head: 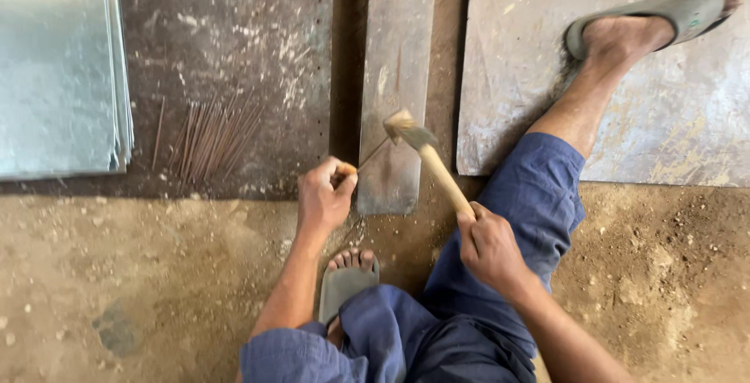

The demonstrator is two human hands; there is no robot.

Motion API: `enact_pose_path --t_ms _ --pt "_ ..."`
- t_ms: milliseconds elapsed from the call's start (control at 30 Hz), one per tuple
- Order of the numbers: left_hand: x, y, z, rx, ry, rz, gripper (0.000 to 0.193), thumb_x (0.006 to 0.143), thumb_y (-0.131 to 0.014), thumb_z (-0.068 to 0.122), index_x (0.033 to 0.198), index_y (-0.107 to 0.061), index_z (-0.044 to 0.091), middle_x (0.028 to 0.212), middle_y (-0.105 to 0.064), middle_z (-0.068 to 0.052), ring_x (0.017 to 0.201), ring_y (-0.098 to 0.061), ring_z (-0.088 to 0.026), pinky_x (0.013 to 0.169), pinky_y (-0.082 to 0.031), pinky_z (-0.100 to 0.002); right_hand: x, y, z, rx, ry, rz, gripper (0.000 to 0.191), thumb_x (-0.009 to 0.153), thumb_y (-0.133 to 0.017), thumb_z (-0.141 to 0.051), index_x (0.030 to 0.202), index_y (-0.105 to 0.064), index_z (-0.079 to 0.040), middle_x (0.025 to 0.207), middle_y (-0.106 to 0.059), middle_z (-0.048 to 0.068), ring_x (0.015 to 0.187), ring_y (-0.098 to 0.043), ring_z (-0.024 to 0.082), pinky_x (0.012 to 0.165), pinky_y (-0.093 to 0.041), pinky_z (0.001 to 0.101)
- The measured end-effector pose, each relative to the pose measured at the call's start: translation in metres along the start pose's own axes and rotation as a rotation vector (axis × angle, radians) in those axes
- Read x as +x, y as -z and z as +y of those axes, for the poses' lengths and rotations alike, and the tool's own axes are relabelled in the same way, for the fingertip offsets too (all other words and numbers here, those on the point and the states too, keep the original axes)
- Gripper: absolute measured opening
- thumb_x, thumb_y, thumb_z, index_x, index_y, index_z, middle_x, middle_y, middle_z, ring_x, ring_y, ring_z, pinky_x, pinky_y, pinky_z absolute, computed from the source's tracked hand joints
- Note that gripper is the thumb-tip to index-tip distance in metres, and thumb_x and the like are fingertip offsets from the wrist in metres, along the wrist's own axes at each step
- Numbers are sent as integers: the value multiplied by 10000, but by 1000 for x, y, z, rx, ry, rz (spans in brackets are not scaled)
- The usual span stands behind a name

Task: The person sits on the ground and hammers thin metal wires one at a time against a steel rail, repositioning each wire by hand to flatten or shape sections, then sets finished wires on a pile beside them. Near the end they gather the wires and handle a stack of galvanized metal sheets.

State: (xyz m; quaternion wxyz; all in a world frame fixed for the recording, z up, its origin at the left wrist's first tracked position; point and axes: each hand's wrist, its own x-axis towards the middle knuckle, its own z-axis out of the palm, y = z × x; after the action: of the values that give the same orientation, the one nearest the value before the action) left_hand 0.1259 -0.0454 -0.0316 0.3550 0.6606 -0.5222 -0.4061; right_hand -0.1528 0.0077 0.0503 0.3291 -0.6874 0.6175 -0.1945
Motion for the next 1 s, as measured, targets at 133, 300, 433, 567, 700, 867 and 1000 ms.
enact_pose_path --t_ms 133,300,433,567,700,867,1000 --pt "-4 1 -1 27 -25 4 82 842 -732 82 912 -749 42 765 -764 -92 666 -735 -151 635 -581 -305 1 3 2 -39 38 36 504 1045 -531 -149 595 -488 72 689 -544 248 527 -519 413 539 -391 472" --pt "-7 4 -1 15 -27 11 89 858 -738 72 923 -738 10 747 -741 -123 658 -716 -177 633 -559 -329 3 0 5 40 87 48 409 1063 -519 -163 709 -517 40 674 -535 199 539 -502 336 550 -402 438" --pt "-6 6 -2 -33 -50 -9 100 850 -703 79 931 -728 27 784 -763 -93 680 -751 -155 648 -590 -316 7 5 3 37 -89 61 456 1055 -511 -164 660 -541 62 612 -523 187 455 -493 298 505 -388 433" --pt "-6 5 0 23 -58 25 92 874 -714 94 934 -716 24 780 -749 -114 671 -731 -179 638 -571 -334 3 10 2 258 -17 123 368 1056 -468 -145 752 -546 48 653 -492 206 519 -458 331 494 -365 409" --pt "-6 4 4 57 -89 34 79 869 -714 80 922 -715 22 765 -740 -133 676 -738 -211 647 -569 -337 4 9 4 3 89 16 426 1069 -512 -159 707 -531 64 670 -537 210 521 -506 338 547 -395 413" --pt "-9 2 6 29 -90 55 87 875 -709 69 944 -702 16 794 -739 -144 700 -736 -223 663 -562 -345 3 8 3 186 -41 86 384 1058 -450 -133 744 -546 66 653 -520 207 534 -489 338 518 -405 404" --pt "-8 1 6 82 -82 34 85 871 -711 74 945 -710 32 793 -744 -137 700 -735 -216 652 -561 -354 4 10 3 101 -29 36 417 1060 -477 -152 711 -547 66 631 -524 137 484 -489 218 504 -405 385"
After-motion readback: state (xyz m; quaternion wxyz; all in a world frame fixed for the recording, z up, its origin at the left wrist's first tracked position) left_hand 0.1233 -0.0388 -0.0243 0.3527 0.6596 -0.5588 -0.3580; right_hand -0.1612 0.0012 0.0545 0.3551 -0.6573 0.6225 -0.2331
